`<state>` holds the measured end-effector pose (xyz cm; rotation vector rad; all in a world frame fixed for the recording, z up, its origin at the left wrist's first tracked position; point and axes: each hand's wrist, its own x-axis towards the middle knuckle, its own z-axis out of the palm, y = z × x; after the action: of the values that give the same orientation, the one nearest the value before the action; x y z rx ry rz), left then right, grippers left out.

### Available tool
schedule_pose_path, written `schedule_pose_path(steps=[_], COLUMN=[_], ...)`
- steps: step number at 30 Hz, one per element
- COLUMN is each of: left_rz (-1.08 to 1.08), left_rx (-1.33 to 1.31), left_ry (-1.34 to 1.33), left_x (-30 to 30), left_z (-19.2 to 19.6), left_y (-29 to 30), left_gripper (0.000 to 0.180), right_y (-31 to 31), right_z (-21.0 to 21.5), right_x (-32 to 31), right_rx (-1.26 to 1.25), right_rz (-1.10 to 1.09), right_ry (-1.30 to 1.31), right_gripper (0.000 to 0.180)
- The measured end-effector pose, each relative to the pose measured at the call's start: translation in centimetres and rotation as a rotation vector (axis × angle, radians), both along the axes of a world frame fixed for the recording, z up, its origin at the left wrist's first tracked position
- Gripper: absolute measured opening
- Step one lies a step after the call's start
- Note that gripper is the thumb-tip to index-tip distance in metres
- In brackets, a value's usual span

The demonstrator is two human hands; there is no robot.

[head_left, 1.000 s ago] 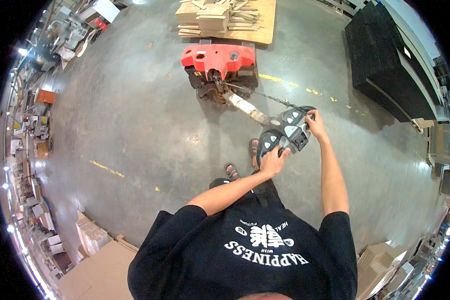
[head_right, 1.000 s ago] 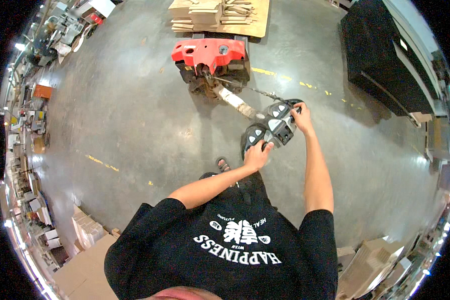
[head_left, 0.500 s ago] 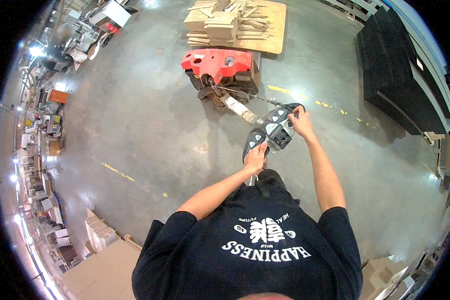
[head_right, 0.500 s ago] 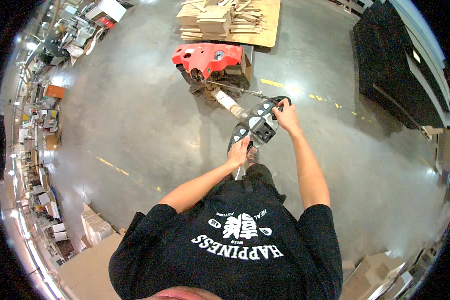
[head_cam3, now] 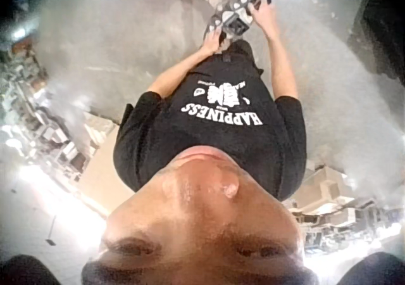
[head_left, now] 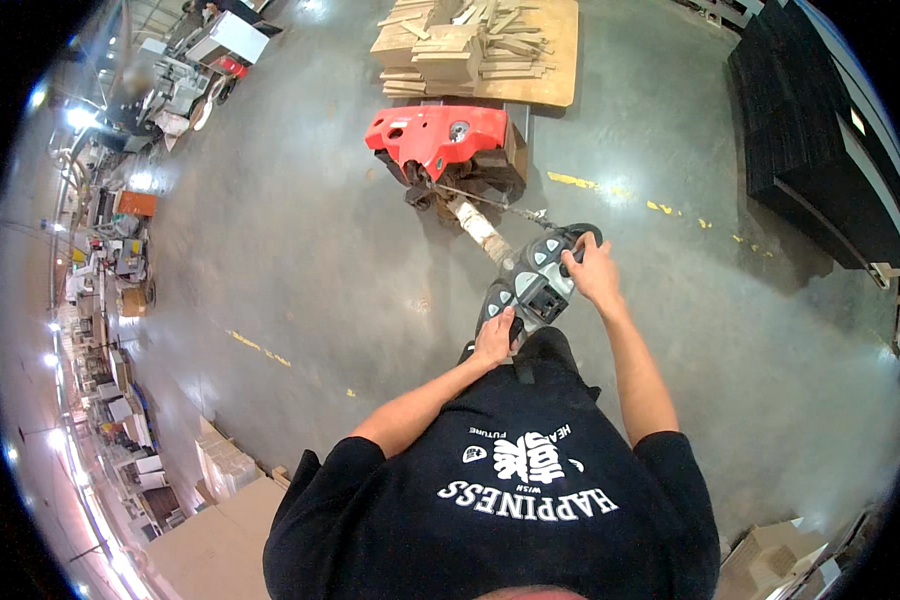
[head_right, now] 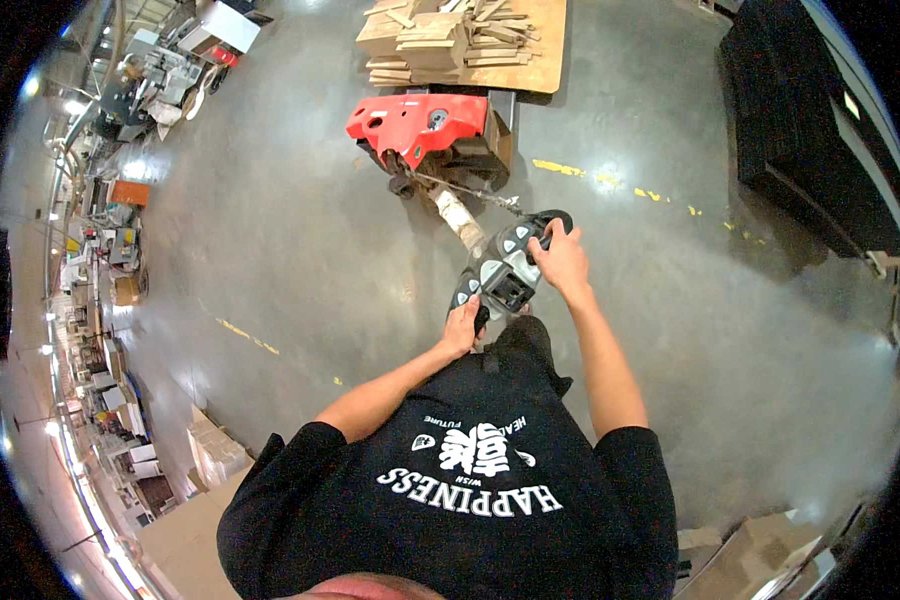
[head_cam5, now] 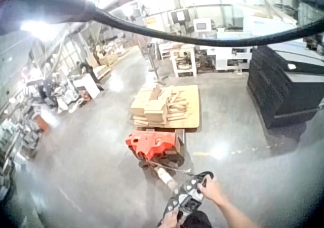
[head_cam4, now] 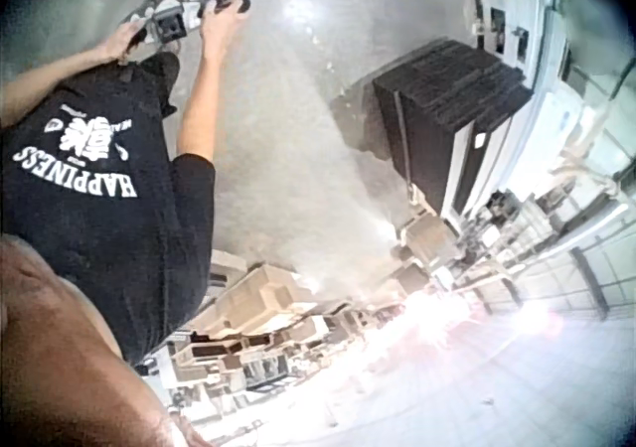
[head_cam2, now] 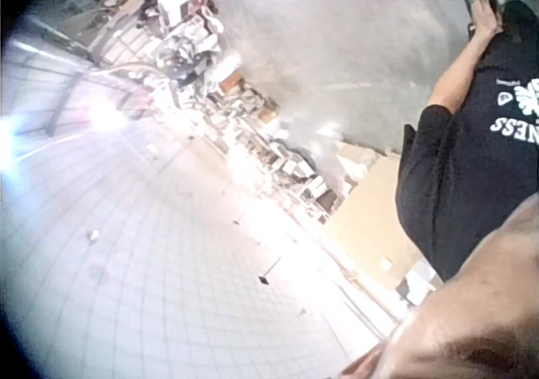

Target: The person operates a red electric pallet jack to move a stack of wooden planks across a factory floor. They maneuver the jack forward and backward, then stop and walk to a nearby machine to pick up a roll of tape before returning to the jack.

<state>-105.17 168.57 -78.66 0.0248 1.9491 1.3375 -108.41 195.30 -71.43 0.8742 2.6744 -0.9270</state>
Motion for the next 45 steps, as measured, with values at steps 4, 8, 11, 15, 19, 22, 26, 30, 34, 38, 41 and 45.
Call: schedule_pose_path(steps=[4, 8, 11, 15, 19, 22, 26, 30, 34, 38, 41, 45], left_rz=[0.016, 0.028, 0.042, 0.053, 0.066, 0.092, 0.150, 0.115, 0.065, 0.102, 0.143, 0.241], left_rx=[0.045, 0.021, 0.039, 0.028, 0.029, 0.053, 0.047, -0.119, -0.302, -0.379, -0.503, -0.539], left_ry=[0.084, 0.035, -0.007, 0.032, 0.036, 0.024, -0.002, 0.259, 0.410, 0.560, 0.642, 0.692], left_x=[-0.5, 1.4, 0.2, -0.3, -1.3, -3.3, -5.7, -6.9, -10.8, -13.9, -16.5, -17.7], left_z=[-0.2, -0.9, -0.9, -1.8, -2.3, -2.1, -4.0, -4.9, -1.2, -0.8, -1.7, -4.3], left_y=[-0.3, -1.3, -1.6, -2.2, -3.3, -4.4, -7.2, -11.1, -14.5, -18.4, -21.9, -27.1], left_gripper=[0.085, 0.079, 0.080, 0.081, 0.081, 0.080, 0.078, 0.073, 0.065, 0.060, 0.057, 0.054], right_y=[-0.2, -1.2, -1.4, -1.7, -2.5, -3.3, -4.8, -6.5, -8.5, -10.7, -14.9, -19.2], right_z=[-0.8, -0.2, 0.1, 0.5, 0.8, 0.3, 0.5, -0.2, -1.3, -1.2, -2.1, -3.7], right_x=[-0.6, 1.0, 0.1, -0.3, -1.2, -2.5, -4.4, -6.2, -9.1, -11.6, -14.4, -15.9], right_rx=[-0.001, -0.024, -0.036, -0.044, -0.046, -0.056, -0.082, -0.051, 0.039, 0.180, 0.360, 0.412], right_rz=[-0.013, -0.012, -0.014, -0.003, 0.008, 0.028, 0.114, 0.242, 0.398, 0.650, 0.797, 0.992], right_ry=[0.100, 0.046, 0.032, 0.038, -0.006, 0.002, -0.001, -0.007, 0.061, 0.149, 0.202, 0.413], right_gripper=[0.045, 0.044, 0.044, 0.045, 0.047, 0.049, 0.055, 0.063, 0.066, 0.062, 0.052, 0.048])
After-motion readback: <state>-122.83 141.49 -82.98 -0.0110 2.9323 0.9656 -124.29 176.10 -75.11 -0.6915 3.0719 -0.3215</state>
